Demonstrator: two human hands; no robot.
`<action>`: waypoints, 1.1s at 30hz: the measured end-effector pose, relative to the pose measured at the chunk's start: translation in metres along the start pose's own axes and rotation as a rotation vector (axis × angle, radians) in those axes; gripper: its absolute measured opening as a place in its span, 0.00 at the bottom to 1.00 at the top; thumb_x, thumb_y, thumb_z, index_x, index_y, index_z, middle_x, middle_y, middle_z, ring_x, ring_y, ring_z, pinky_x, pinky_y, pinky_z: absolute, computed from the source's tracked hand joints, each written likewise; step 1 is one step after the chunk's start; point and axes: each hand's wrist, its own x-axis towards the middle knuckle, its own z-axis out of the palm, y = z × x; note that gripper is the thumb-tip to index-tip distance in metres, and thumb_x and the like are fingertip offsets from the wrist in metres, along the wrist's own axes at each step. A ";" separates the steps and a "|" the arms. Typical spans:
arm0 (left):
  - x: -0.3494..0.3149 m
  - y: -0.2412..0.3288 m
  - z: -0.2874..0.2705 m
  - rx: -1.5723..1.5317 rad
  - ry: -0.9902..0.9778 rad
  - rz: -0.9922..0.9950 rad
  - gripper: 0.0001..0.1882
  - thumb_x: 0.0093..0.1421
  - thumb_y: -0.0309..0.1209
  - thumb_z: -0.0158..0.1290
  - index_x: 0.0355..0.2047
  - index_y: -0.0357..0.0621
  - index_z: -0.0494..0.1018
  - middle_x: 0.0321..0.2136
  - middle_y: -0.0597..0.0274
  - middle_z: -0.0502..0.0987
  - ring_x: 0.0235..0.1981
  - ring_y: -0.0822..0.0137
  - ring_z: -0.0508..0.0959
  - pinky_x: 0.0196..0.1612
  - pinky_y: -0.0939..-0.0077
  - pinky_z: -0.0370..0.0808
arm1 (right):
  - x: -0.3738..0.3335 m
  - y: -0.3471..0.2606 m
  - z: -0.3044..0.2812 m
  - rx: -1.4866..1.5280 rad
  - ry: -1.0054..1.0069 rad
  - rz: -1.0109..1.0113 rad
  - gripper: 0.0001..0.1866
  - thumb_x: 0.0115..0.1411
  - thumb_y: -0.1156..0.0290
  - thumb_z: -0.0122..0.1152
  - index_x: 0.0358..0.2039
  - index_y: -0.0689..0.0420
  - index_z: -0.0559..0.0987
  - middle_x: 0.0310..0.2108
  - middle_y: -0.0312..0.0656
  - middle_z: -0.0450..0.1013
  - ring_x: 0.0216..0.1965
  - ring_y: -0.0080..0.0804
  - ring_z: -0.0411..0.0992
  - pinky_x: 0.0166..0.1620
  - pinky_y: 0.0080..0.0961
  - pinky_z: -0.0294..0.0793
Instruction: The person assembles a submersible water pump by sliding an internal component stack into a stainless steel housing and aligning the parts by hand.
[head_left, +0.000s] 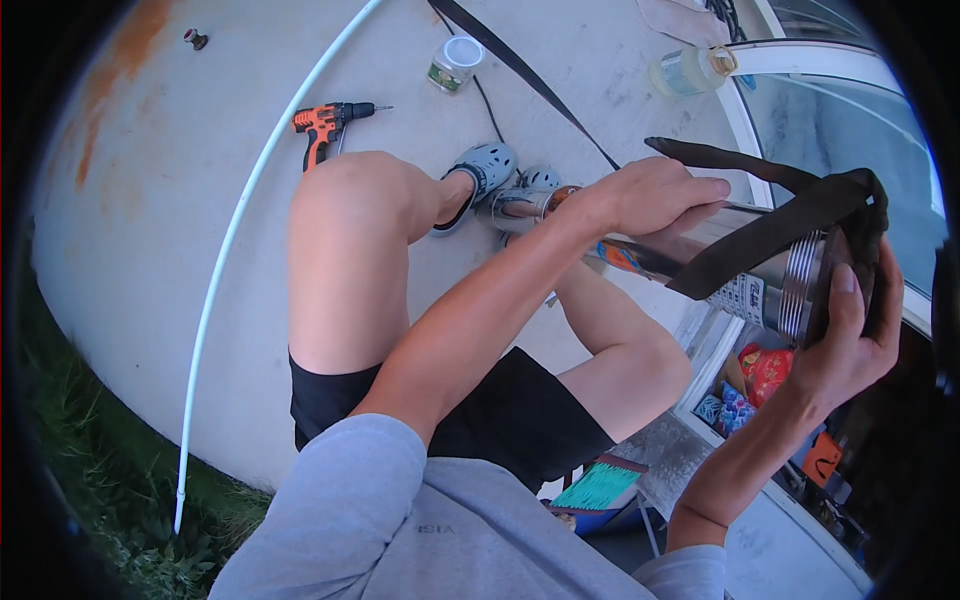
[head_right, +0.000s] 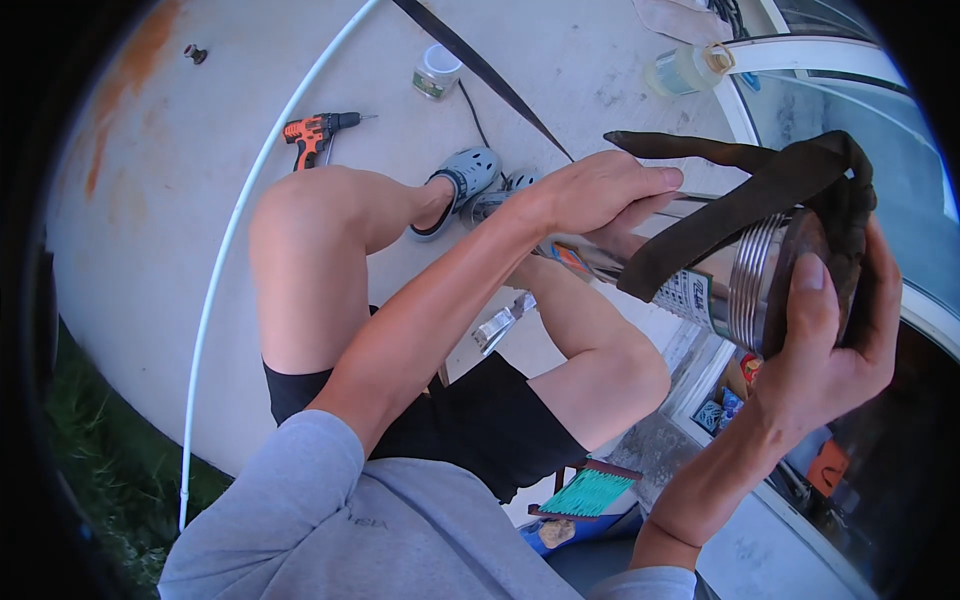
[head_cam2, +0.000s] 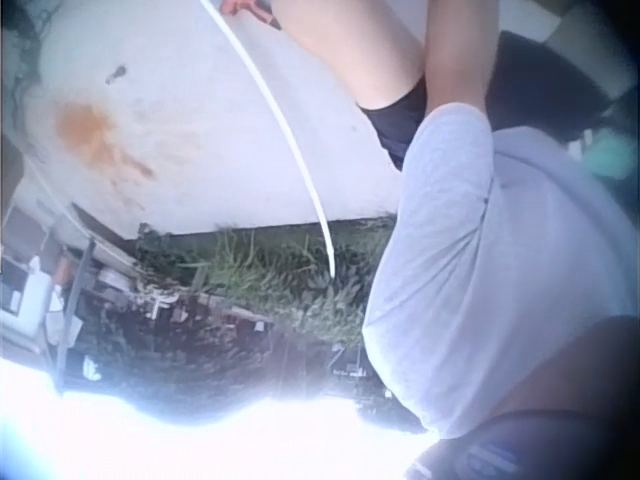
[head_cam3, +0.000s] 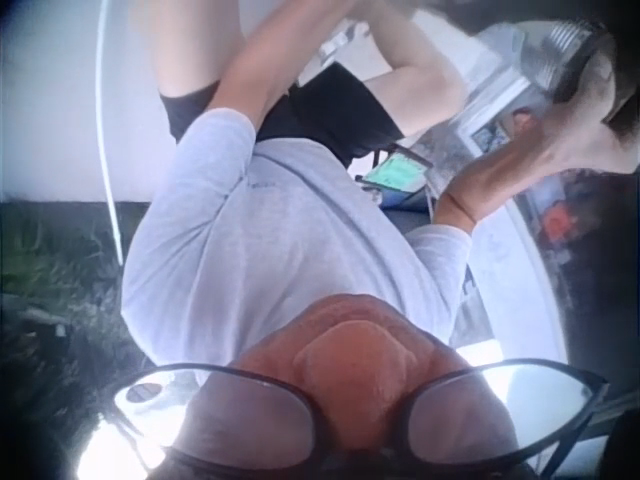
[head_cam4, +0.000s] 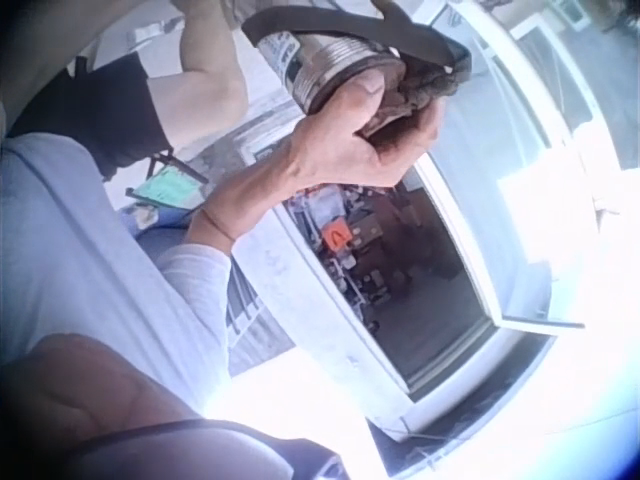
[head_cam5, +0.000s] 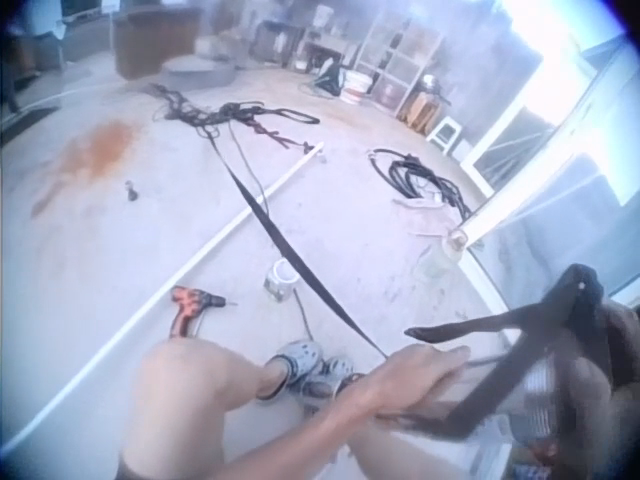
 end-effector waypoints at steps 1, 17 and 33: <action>0.000 0.000 0.000 -0.044 -0.016 -0.014 0.11 0.69 0.38 0.43 0.33 0.50 0.71 0.13 0.55 0.70 0.18 0.49 0.71 0.24 0.58 0.64 | 0.000 0.000 -0.002 -0.005 0.016 0.020 0.24 0.58 0.71 0.60 0.55 0.63 0.77 0.45 0.48 0.78 0.43 0.36 0.79 0.49 0.28 0.79; -0.127 -0.158 0.016 -0.512 0.876 -0.311 0.16 0.69 0.34 0.43 0.32 0.36 0.75 0.45 0.54 0.76 0.50 0.64 0.75 0.57 0.70 0.69 | 0.013 0.003 0.001 0.109 -0.088 -0.118 0.27 0.54 0.62 0.62 0.53 0.62 0.77 0.50 0.51 0.75 0.48 0.46 0.76 0.51 0.38 0.76; -0.102 -0.156 0.016 -0.353 0.384 -0.589 0.28 0.67 0.43 0.36 0.37 0.32 0.80 0.34 0.52 0.82 0.39 0.65 0.78 0.50 0.73 0.71 | 0.018 0.081 -0.066 -0.595 -0.086 -0.824 0.23 0.62 0.71 0.56 0.58 0.44 0.70 0.57 0.52 0.71 0.50 0.53 0.77 0.47 0.47 0.83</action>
